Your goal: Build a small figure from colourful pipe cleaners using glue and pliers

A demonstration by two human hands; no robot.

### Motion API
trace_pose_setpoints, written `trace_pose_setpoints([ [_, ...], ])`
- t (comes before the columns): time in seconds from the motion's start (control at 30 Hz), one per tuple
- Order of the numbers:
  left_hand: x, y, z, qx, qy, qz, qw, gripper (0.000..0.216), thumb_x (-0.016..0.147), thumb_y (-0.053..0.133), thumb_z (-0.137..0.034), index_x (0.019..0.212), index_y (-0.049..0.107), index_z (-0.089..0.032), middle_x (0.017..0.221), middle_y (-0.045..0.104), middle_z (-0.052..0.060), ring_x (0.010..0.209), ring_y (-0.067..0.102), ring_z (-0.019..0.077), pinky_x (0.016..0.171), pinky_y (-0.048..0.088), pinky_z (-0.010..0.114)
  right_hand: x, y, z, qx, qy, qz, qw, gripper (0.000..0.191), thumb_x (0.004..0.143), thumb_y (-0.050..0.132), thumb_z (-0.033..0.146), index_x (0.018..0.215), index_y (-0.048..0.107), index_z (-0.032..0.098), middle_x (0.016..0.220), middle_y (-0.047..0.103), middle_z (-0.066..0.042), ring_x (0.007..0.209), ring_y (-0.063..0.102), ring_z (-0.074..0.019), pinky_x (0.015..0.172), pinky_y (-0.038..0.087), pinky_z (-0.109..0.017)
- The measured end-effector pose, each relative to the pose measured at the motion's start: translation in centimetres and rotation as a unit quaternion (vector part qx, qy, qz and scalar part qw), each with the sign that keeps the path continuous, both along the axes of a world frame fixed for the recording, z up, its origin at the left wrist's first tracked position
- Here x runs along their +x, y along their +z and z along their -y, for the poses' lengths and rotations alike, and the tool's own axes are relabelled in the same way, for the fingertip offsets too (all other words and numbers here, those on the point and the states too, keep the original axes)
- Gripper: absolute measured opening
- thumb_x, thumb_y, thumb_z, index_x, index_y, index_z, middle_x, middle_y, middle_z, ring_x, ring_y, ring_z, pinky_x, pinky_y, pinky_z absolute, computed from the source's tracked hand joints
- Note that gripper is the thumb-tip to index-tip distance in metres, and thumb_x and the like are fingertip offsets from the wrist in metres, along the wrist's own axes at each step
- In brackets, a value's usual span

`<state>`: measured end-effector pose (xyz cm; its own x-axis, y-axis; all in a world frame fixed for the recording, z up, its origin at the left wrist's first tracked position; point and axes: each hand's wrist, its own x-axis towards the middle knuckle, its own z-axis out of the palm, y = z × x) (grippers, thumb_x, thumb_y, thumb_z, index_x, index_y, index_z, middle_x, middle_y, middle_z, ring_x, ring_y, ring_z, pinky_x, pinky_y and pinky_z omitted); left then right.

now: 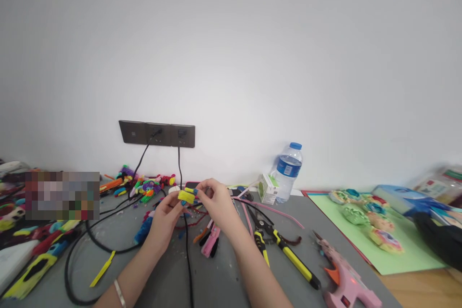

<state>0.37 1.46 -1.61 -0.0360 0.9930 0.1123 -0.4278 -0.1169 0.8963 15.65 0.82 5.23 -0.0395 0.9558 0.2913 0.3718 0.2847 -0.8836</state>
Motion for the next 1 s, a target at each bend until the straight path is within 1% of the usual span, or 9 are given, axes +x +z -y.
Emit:
trace_pose_setpoints([
  [0.1,0.0,0.0,0.0,0.002,-0.002,-0.003,1.000,0.036,0.062,0.081,-0.035,0.091,0.071,-0.017,0.087,0.072,0.007,0.077,0.064,0.0197,0.061,0.050,0.026,-0.2,0.0,0.1,-0.004,0.001,0.002,1.000,0.014,0.073,0.056,0.026,0.075,0.064,0.016,0.052,0.047,0.004,0.049,0.039,-0.0100,0.047,0.030,-0.021],
  [0.2,0.0,-0.1,-0.1,0.006,0.001,-0.008,1.000,0.035,0.061,0.080,-0.033,0.091,0.071,-0.017,0.087,0.072,0.006,0.075,0.063,0.0188,0.062,0.050,0.026,-0.3,0.2,0.2,-0.005,0.001,0.010,1.000,0.011,0.071,0.056,0.024,0.071,0.064,0.016,0.053,0.049,0.004,0.048,0.038,-0.0093,0.047,0.030,-0.021],
  [0.33,0.1,-0.3,0.0,0.009,-0.001,-0.022,1.000,0.033,0.063,0.079,-0.032,0.092,0.071,-0.017,0.086,0.072,0.006,0.076,0.063,0.0184,0.063,0.050,0.025,-0.3,0.4,0.3,-0.029,0.008,0.029,0.999,0.009,0.069,0.057,0.021,0.068,0.064,0.016,0.053,0.052,0.003,0.048,0.041,-0.0091,0.047,0.031,-0.020],
  [0.43,0.1,-0.2,0.1,0.012,-0.001,-0.030,0.999,0.032,0.064,0.078,-0.032,0.092,0.071,-0.018,0.086,0.072,0.006,0.077,0.063,0.0176,0.064,0.050,0.025,-0.2,0.4,0.3,-0.032,0.005,0.036,0.999,0.009,0.068,0.057,0.020,0.068,0.065,0.016,0.054,0.054,0.003,0.050,0.043,-0.0094,0.048,0.032,-0.020],
  [0.53,0.2,-0.1,0.2,0.015,-0.004,-0.026,1.000,0.032,0.064,0.079,-0.032,0.091,0.071,-0.017,0.085,0.072,0.006,0.075,0.063,0.0172,0.063,0.049,0.024,-0.2,0.4,0.4,-0.033,0.009,0.048,0.998,0.007,0.068,0.057,0.018,0.067,0.064,0.016,0.055,0.056,0.002,0.051,0.045,-0.0096,0.049,0.033,-0.020],
  [0.7,0.2,-0.2,0.2,0.012,-0.002,-0.010,1.000,0.032,0.063,0.080,-0.032,0.091,0.071,-0.018,0.083,0.072,0.005,0.073,0.062,0.0169,0.062,0.049,0.024,-0.2,0.6,0.5,-0.036,0.012,0.064,0.997,0.007,0.069,0.058,0.018,0.067,0.065,0.015,0.054,0.054,0.003,0.051,0.043,-0.0095,0.049,0.031,-0.021],
  [0.83,0.2,0.0,0.3,-0.005,-0.007,0.002,1.000,0.036,0.063,0.081,-0.033,0.094,0.072,-0.018,0.083,0.072,0.004,0.076,0.062,0.0171,0.062,0.049,0.023,0.6,0.8,0.4,-0.010,0.026,0.032,0.999,0.010,0.074,0.058,0.023,0.073,0.065,0.016,0.056,0.052,0.003,0.051,0.040,-0.0096,0.050,0.031,-0.021],
  [0.93,0.2,0.3,0.4,-0.021,-0.018,0.013,1.000,0.039,0.063,0.082,-0.035,0.096,0.072,-0.017,0.086,0.072,0.006,0.078,0.062,0.0172,0.062,0.049,0.023,1.6,1.0,0.3,0.035,0.049,0.015,0.998,0.014,0.079,0.057,0.027,0.081,0.066,0.017,0.058,0.048,0.003,0.052,0.039,-0.0105,0.051,0.031,-0.022],
  [1.0,0.3,0.5,0.5,-0.031,-0.027,0.021,0.999,0.039,0.063,0.081,-0.036,0.096,0.073,-0.017,0.087,0.072,0.006,0.075,0.062,0.0161,0.062,0.049,0.023,2.2,1.1,0.2,0.068,0.065,0.027,0.995,0.013,0.081,0.058,0.026,0.084,0.067,0.017,0.064,0.050,0.002,0.054,0.039,-0.0105,0.051,0.031,-0.023],
])
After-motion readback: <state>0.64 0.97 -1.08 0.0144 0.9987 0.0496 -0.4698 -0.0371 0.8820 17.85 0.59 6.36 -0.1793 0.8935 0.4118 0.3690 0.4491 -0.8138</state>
